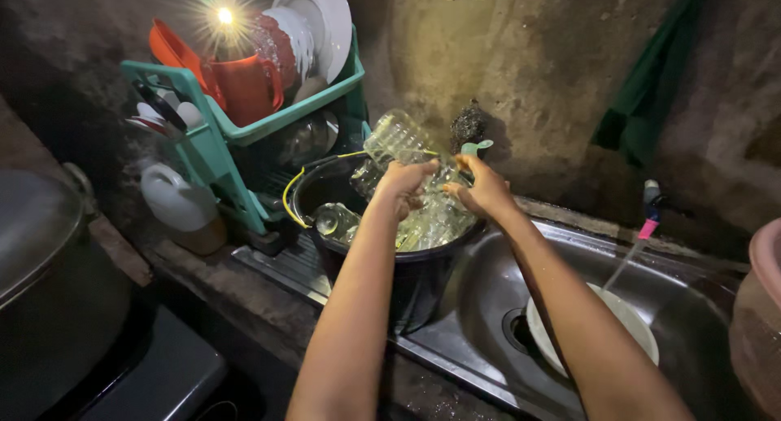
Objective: The person repeatedly rinses clear plastic bottles under running tap water in a kitchen sink. Each bottle is filled, shaken, and emptied into a white bowl, then placed into a black bucket. The process continues with multiple bottles in a repetitive sequence.
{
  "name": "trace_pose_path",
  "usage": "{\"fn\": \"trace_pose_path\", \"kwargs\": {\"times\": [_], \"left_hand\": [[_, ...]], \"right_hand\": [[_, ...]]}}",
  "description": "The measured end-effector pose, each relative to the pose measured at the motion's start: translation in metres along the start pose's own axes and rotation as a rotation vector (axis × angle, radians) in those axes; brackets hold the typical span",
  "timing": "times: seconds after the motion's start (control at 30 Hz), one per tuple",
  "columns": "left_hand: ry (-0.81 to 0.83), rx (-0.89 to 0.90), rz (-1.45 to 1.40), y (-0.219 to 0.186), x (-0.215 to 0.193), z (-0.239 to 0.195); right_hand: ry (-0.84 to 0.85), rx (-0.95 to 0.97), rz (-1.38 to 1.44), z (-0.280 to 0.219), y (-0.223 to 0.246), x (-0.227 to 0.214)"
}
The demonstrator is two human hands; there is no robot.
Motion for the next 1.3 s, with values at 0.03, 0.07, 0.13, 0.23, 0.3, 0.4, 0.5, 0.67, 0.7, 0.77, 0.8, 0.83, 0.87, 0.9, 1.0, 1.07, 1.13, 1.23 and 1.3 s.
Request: {"fn": "trace_pose_path", "kwargs": {"times": [0.03,0.07,0.13,0.23,0.3,0.4,0.5,0.67,0.7,0.77,0.8,0.83,0.87,0.9,1.0,1.07,1.13,1.23,1.3], "left_hand": [[0.025,0.007,-0.061,-0.003,0.000,-0.004],[0.044,-0.025,-0.186,-0.006,0.000,-0.009],[0.080,-0.089,-0.438,-0.016,-0.003,-0.022],[0.269,-0.082,-0.650,-0.040,0.002,-0.058],[0.365,-0.018,-0.673,-0.057,0.011,-0.085],[0.488,0.037,-0.717,-0.067,0.033,-0.125],[0.428,0.019,-0.676,-0.055,0.061,-0.147],[0.241,0.246,-0.556,0.026,0.113,-0.158],[0.267,0.362,-0.537,0.049,0.127,-0.162],[0.347,0.185,-0.230,0.117,0.162,-0.154],[0.341,0.129,-0.187,0.150,0.176,-0.149],[0.332,0.071,-0.146,0.184,0.189,-0.146],[0.339,-0.010,-0.228,0.216,0.201,-0.146],[0.349,-0.088,-0.306,0.245,0.214,-0.144],[0.336,-0.307,-0.348,0.321,0.244,-0.141],[0.283,-0.378,-0.293,0.354,0.261,-0.133],[0.264,-0.318,-0.336,0.372,0.278,-0.119],[0.230,-0.373,-0.379,0.400,0.305,-0.108],[0.284,-0.326,-0.378,0.405,0.324,-0.100]], "right_hand": [[-0.069,-0.038,0.070,-0.002,0.012,-0.006],[-0.137,-0.077,0.140,-0.004,0.024,-0.013],[-0.215,-0.111,0.241,-0.007,0.047,-0.027],[-0.362,-0.166,0.268,-0.017,0.072,-0.062],[-0.439,-0.181,0.303,-0.028,0.078,-0.089],[-0.464,-0.123,0.592,-0.043,0.060,-0.134],[-0.511,0.163,0.712,-0.071,0.003,-0.190],[-0.499,0.404,0.888,-0.166,-0.121,-0.242],[-0.458,0.508,0.923,-0.182,-0.150,-0.245],[-0.479,0.738,0.831,-0.214,-0.207,-0.232],[-0.537,0.864,0.701,-0.230,-0.234,-0.225],[-0.541,0.951,0.652,-0.244,-0.254,-0.218],[-0.546,1.037,0.601,-0.256,-0.272,-0.218],[-0.552,1.027,0.533,-0.263,-0.285,-0.220],[-0.588,0.944,0.379,-0.276,-0.304,-0.211],[-0.629,0.810,0.356,-0.273,-0.308,-0.206],[-0.702,0.770,0.359,-0.275,-0.318,-0.196],[-0.821,0.876,0.322,-0.296,-0.343,-0.187],[-0.898,0.860,0.329,-0.303,-0.361,-0.188]]}}
Point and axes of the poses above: each hand's wrist, its own z-axis towards the middle knuckle, its own x-axis out of the palm, y = z × x, the point moved 5 cm from there along z, towards the middle knuckle, and after that the axes turned 14 degrees about -y, right-handed, at the moved point
